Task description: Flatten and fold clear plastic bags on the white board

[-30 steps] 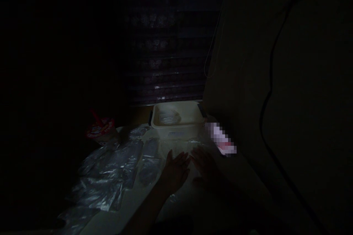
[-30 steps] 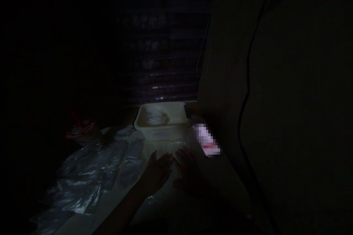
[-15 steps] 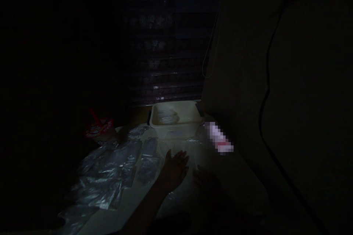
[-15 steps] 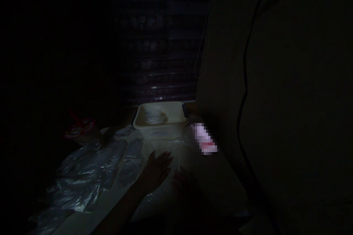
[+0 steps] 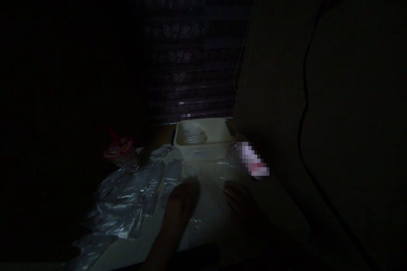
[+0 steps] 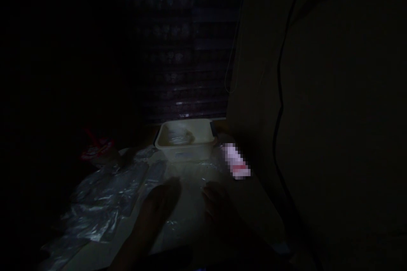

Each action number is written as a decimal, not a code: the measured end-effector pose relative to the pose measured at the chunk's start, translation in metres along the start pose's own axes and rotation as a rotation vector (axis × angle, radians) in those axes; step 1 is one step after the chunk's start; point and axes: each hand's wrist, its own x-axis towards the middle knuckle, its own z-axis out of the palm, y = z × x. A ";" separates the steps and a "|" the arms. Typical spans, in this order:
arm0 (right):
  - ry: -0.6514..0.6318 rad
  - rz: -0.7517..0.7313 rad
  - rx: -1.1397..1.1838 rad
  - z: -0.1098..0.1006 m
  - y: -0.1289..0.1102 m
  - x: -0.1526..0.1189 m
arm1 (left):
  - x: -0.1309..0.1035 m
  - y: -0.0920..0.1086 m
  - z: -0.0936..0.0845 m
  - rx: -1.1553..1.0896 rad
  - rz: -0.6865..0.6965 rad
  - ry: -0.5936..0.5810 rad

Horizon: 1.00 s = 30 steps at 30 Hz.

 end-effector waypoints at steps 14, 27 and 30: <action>-0.205 0.254 0.514 -0.001 -0.024 0.112 | -0.035 -0.004 0.014 0.315 0.014 0.041; -0.327 0.361 0.898 0.051 -0.035 0.193 | -0.044 -0.005 0.026 0.543 -0.130 0.141; -0.314 0.286 0.994 0.046 -0.025 0.189 | -0.045 -0.006 0.032 0.502 -0.145 0.158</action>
